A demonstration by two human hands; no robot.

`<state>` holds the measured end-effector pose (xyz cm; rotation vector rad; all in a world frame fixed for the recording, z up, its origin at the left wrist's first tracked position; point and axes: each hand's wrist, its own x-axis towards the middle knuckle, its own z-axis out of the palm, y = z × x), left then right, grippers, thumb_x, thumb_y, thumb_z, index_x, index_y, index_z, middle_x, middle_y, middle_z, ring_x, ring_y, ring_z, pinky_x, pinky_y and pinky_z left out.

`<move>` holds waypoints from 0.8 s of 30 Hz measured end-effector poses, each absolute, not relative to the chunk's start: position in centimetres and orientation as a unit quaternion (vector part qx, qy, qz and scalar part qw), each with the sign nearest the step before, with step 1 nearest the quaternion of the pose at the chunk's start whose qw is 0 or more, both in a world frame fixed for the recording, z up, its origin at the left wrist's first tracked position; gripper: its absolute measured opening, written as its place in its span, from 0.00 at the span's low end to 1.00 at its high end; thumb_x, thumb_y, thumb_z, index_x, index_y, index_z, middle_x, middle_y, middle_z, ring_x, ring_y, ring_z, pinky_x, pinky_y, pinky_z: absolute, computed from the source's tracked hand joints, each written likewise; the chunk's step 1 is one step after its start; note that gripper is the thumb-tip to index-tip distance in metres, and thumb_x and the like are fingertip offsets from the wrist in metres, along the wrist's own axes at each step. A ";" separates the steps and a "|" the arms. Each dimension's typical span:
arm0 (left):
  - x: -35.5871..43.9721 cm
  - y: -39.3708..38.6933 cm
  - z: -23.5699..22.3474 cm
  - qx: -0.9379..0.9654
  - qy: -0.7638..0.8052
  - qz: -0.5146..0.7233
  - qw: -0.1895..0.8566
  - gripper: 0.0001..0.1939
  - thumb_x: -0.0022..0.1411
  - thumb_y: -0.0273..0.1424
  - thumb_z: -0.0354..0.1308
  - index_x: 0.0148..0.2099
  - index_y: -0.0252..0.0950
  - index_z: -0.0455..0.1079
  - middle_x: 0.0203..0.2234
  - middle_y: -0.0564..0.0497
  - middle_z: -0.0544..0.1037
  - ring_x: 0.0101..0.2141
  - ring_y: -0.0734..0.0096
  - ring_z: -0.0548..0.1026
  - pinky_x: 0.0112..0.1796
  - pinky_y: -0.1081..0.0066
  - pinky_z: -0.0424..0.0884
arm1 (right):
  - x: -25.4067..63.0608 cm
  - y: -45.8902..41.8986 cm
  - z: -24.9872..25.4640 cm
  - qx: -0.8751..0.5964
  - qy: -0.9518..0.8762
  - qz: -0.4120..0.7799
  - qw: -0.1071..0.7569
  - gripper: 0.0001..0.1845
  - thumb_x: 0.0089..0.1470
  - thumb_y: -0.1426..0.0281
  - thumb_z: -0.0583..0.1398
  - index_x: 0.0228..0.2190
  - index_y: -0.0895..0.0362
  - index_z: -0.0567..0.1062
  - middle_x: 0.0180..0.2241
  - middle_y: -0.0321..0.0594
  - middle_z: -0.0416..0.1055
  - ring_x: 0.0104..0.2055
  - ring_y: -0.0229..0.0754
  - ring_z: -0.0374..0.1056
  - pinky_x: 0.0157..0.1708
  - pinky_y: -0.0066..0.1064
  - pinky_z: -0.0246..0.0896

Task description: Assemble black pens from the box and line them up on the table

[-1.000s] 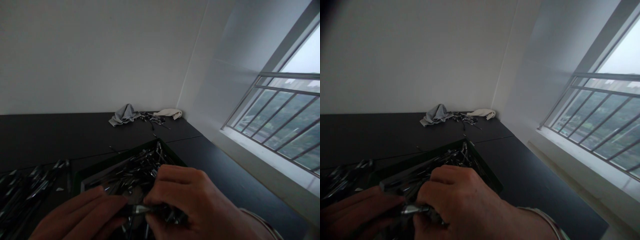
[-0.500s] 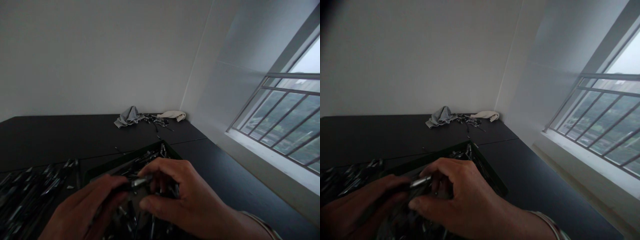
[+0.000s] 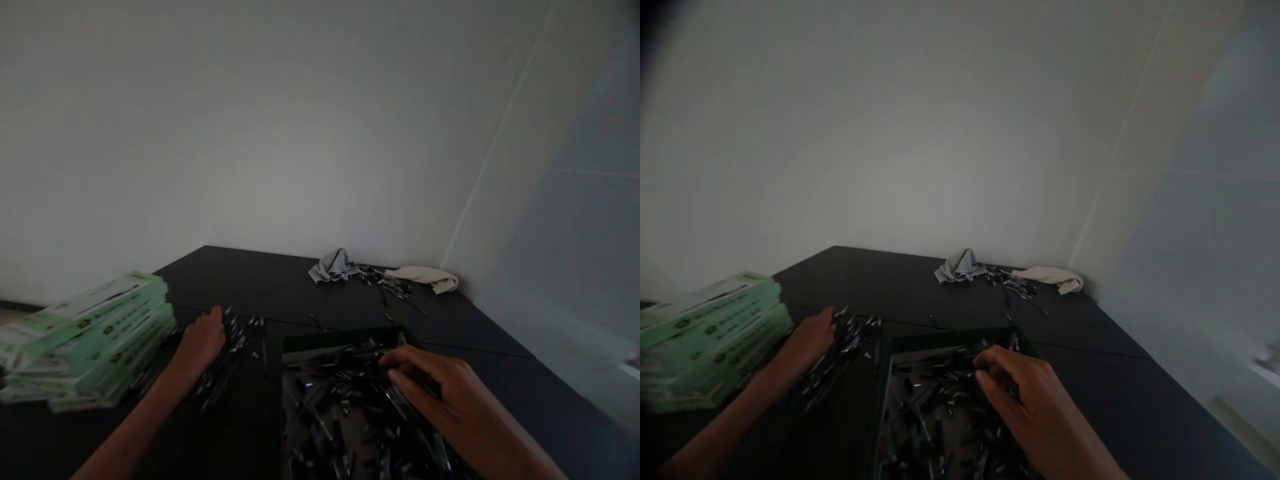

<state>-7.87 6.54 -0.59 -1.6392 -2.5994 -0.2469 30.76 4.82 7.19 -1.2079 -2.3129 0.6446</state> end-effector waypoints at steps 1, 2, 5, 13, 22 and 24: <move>-7.9 6.1 -1.0 -0.521 -0.850 -0.069 0.042 0.13 0.64 0.33 0.56 0.48 0.33 0.67 0.39 0.48 0.75 0.36 0.66 0.76 0.39 0.60 0.74 | 30.7 5.0 7.0 -0.438 -0.842 0.229 0.215 0.17 0.59 0.59 0.51 0.39 0.54 0.74 0.34 0.39 0.74 0.37 0.41 0.71 0.36 0.27 0.62; -7.9 5.6 -1.4 -0.514 -0.854 -0.061 0.054 0.13 0.64 0.34 0.56 0.48 0.33 0.67 0.39 0.48 0.75 0.37 0.65 0.76 0.38 0.60 0.74 | 30.7 5.1 6.8 -0.439 -0.845 0.225 0.204 0.17 0.59 0.59 0.50 0.38 0.54 0.74 0.35 0.39 0.74 0.38 0.42 0.71 0.37 0.27 0.62; -7.8 4.5 -2.2 -0.500 -0.861 -0.045 0.082 0.13 0.64 0.34 0.56 0.48 0.33 0.67 0.40 0.47 0.75 0.37 0.65 0.76 0.38 0.60 0.74 | 30.7 5.2 6.6 -0.441 -0.852 0.220 0.178 0.17 0.60 0.59 0.49 0.37 0.54 0.74 0.36 0.40 0.75 0.38 0.43 0.71 0.37 0.28 0.62; -7.6 2.9 -2.9 -0.517 -0.838 -0.086 0.149 0.13 0.63 0.35 0.56 0.47 0.33 0.68 0.42 0.47 0.74 0.41 0.62 0.74 0.40 0.58 0.73 | 29.2 2.7 7.9 -0.407 -0.882 0.195 0.136 0.15 0.60 0.62 0.50 0.36 0.52 0.74 0.36 0.41 0.75 0.39 0.44 0.71 0.37 0.29 0.62; -8.9 2.4 -6.6 -0.562 -0.792 -0.138 0.196 0.19 0.63 0.33 0.56 0.55 0.36 0.62 0.52 0.44 0.69 0.50 0.56 0.69 0.48 0.50 0.68 | 15.7 4.7 9.6 -0.207 -0.977 0.050 -0.033 0.13 0.55 0.73 0.54 0.41 0.56 0.74 0.38 0.41 0.75 0.43 0.43 0.70 0.40 0.30 0.60; -9.2 2.3 -7.0 -0.563 -0.788 -0.141 0.203 0.19 0.63 0.33 0.56 0.56 0.36 0.62 0.52 0.44 0.69 0.50 0.55 0.69 0.48 0.49 0.67 | 11.8 6.2 8.3 -0.221 -0.973 0.030 -0.053 0.14 0.56 0.74 0.53 0.42 0.58 0.74 0.42 0.47 0.73 0.46 0.47 0.68 0.42 0.34 0.61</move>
